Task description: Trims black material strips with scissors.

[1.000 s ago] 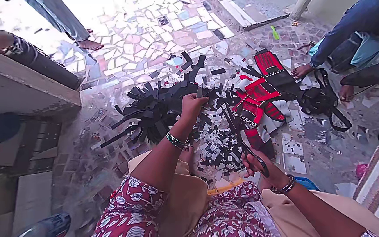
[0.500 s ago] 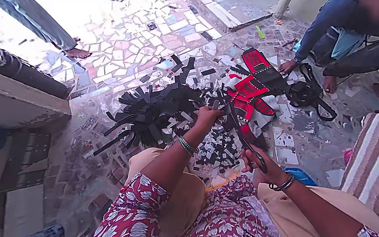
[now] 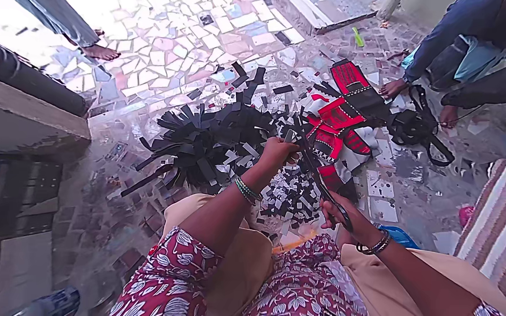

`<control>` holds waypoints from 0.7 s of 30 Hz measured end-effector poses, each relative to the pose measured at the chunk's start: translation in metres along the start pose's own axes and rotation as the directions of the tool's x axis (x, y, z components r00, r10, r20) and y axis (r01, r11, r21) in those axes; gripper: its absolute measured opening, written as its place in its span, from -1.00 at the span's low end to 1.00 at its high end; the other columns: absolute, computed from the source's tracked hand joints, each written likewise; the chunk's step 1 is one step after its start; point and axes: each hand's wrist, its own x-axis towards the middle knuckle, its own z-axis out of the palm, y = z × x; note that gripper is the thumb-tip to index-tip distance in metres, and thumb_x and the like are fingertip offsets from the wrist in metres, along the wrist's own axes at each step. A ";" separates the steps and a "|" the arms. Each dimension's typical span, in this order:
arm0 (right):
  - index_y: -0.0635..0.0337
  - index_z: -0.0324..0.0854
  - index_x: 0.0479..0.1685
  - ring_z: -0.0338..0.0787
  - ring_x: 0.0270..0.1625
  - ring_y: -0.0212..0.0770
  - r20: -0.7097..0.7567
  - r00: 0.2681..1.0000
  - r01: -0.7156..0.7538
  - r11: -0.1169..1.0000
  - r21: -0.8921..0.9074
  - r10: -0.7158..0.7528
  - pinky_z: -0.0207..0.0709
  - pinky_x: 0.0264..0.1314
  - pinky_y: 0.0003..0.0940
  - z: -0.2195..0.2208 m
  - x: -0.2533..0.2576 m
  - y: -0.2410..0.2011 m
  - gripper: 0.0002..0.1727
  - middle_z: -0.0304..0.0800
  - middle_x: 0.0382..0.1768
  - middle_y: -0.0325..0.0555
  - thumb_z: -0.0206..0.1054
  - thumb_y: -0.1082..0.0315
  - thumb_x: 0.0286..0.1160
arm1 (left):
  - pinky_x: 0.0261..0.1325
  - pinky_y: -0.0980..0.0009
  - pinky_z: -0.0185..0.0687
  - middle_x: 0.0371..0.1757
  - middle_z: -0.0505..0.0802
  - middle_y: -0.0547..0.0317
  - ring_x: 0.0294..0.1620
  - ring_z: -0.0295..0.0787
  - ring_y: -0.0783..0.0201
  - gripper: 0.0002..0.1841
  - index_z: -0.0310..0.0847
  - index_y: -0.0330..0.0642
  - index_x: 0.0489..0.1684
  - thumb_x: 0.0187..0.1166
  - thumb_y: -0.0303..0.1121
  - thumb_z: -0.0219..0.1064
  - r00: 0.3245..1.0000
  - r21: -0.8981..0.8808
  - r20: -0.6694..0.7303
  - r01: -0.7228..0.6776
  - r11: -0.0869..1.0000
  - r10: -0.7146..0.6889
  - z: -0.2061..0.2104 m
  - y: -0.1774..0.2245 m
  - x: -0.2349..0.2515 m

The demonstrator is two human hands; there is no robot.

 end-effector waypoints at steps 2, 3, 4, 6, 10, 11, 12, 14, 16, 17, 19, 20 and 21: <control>0.04 0.42 -0.07 0.64 -0.55 -0.48 0.015 1.000 -0.002 1.000 0.000 0.002 0.74 -0.33 -0.47 0.001 0.002 -0.001 -0.49 0.48 -0.53 -0.49 0.29 -0.23 0.48 | -0.71 0.64 0.40 -0.63 0.76 0.15 -0.77 0.58 0.49 -0.91 0.61 -0.37 -0.20 0.63 -0.49 0.33 1.000 0.020 0.011 0.026 0.999 -0.026 -0.005 0.002 0.002; 0.05 0.41 -0.07 0.63 -0.55 -0.48 0.017 1.000 -0.008 1.000 -0.002 0.008 0.73 -0.33 -0.48 0.002 0.003 -0.002 -0.49 0.47 -0.54 -0.50 0.29 -0.22 0.48 | -0.71 0.64 0.40 -0.62 0.76 0.15 -0.77 0.57 0.50 -0.91 0.60 -0.37 -0.19 0.63 -0.49 0.33 0.999 0.029 0.021 0.040 0.999 -0.041 -0.007 0.004 0.002; 0.05 0.41 -0.07 0.64 -0.55 -0.48 0.019 1.000 -0.017 1.000 -0.002 0.017 0.74 -0.34 -0.48 0.002 0.003 -0.002 -0.48 0.47 -0.54 -0.50 0.30 -0.23 0.47 | -0.72 0.65 0.39 -0.61 0.75 0.16 -0.77 0.56 0.50 -0.91 0.59 -0.37 -0.17 0.64 -0.48 0.32 0.998 0.044 0.034 0.059 0.997 -0.061 -0.009 0.005 0.003; 0.05 0.42 -0.07 0.63 -0.55 -0.48 0.021 0.999 -0.023 1.000 0.001 0.023 0.74 -0.34 -0.47 0.003 0.003 -0.004 -0.45 0.46 -0.54 -0.50 0.31 -0.26 0.44 | -0.73 0.65 0.38 -0.62 0.75 0.16 -0.78 0.55 0.50 -0.91 0.56 -0.33 -0.17 0.64 -0.47 0.32 0.994 0.066 0.058 0.091 0.994 -0.095 -0.013 0.007 0.004; 0.02 0.43 -0.09 0.65 -0.56 -0.46 0.023 1.000 -0.004 1.000 -0.001 0.004 0.75 -0.36 -0.45 0.002 0.003 -0.003 -0.38 0.50 -0.55 -0.50 0.32 -0.38 0.38 | -0.72 0.64 0.40 -0.62 0.73 0.17 -0.78 0.54 0.50 -0.90 0.54 -0.31 -0.17 0.65 -0.46 0.32 0.990 0.076 0.075 0.113 0.991 -0.119 -0.014 0.007 0.004; 0.02 0.43 -0.08 0.65 -0.56 -0.46 0.021 1.000 0.001 1.000 -0.001 -0.001 0.75 -0.36 -0.45 0.002 0.003 -0.003 -0.38 0.50 -0.55 -0.50 0.31 -0.38 0.39 | -0.71 0.64 0.42 -0.62 0.73 0.17 -0.77 0.55 0.49 -0.90 0.54 -0.32 -0.17 0.66 -0.46 0.31 0.990 0.072 0.079 0.110 0.991 -0.116 -0.013 0.007 0.004; 0.03 0.43 -0.09 0.65 -0.56 -0.46 0.017 1.000 0.005 1.000 -0.002 -0.005 0.75 -0.37 -0.45 0.002 0.003 -0.003 -0.39 0.50 -0.55 -0.50 0.30 -0.37 0.41 | -0.70 0.64 0.42 -0.63 0.73 0.18 -0.77 0.55 0.50 -0.91 0.53 -0.32 -0.17 0.66 -0.47 0.31 0.991 0.067 0.080 0.105 0.992 -0.111 -0.011 0.006 0.004; 0.03 0.43 -0.10 0.65 -0.56 -0.47 0.012 1.000 0.014 1.000 -0.006 -0.014 0.74 -0.37 -0.47 0.002 0.002 -0.002 -0.42 0.49 -0.56 -0.50 0.29 -0.33 0.45 | -0.70 0.64 0.42 -0.62 0.74 0.17 -0.77 0.57 0.49 -0.90 0.53 -0.32 -0.17 0.65 -0.47 0.32 0.992 0.061 0.075 0.099 0.993 -0.104 -0.008 0.004 0.004; 0.02 0.43 -0.12 0.64 -0.58 -0.49 0.005 0.999 0.032 0.999 -0.015 -0.032 0.72 -0.40 -0.51 0.001 0.002 0.000 -0.44 0.48 -0.57 -0.51 0.29 -0.33 0.46 | -0.70 0.63 0.44 -0.60 0.75 0.15 -0.75 0.60 0.47 -0.90 0.55 -0.33 -0.15 0.64 -0.45 0.32 0.992 0.065 0.071 0.099 0.993 -0.104 -0.007 0.002 0.006; 0.02 0.43 -0.12 0.64 -0.59 -0.49 0.002 0.999 0.038 0.999 -0.020 -0.038 0.72 -0.41 -0.52 0.001 0.001 0.001 -0.43 0.48 -0.58 -0.51 0.29 -0.34 0.45 | -0.70 0.63 0.45 -0.60 0.76 0.15 -0.74 0.61 0.46 -0.89 0.55 -0.32 -0.15 0.65 -0.45 0.33 0.992 0.070 0.072 0.098 0.993 -0.103 -0.006 0.001 0.007; 0.02 0.44 -0.13 0.64 -0.60 -0.49 -0.006 0.999 0.042 0.999 -0.027 -0.042 0.72 -0.44 -0.52 0.001 0.000 0.001 -0.40 0.50 -0.59 -0.51 0.30 -0.37 0.42 | -0.70 0.63 0.43 -0.60 0.77 0.14 -0.74 0.60 0.47 -0.89 0.56 -0.32 -0.13 0.65 -0.44 0.32 0.992 0.084 0.076 0.097 0.992 -0.103 -0.006 -0.001 0.009; 0.03 0.43 -0.14 0.63 -0.61 -0.49 -0.009 0.999 0.037 0.999 -0.030 -0.037 0.72 -0.44 -0.52 0.001 -0.001 0.001 -0.39 0.49 -0.59 -0.51 0.30 -0.38 0.41 | -0.70 0.63 0.42 -0.60 0.77 0.15 -0.74 0.60 0.47 -0.89 0.56 -0.32 -0.12 0.65 -0.43 0.32 0.992 0.092 0.077 0.096 0.991 -0.104 -0.005 -0.002 0.010; 0.03 0.43 -0.14 0.62 -0.61 -0.49 -0.010 1.000 0.028 0.999 -0.032 -0.029 0.72 -0.43 -0.52 0.001 -0.002 0.000 -0.39 0.48 -0.59 -0.50 0.29 -0.38 0.42 | -0.70 0.63 0.43 -0.59 0.77 0.15 -0.74 0.60 0.47 -0.88 0.57 -0.32 -0.10 0.65 -0.43 0.32 0.991 0.099 0.079 0.099 0.990 -0.107 -0.005 -0.002 0.010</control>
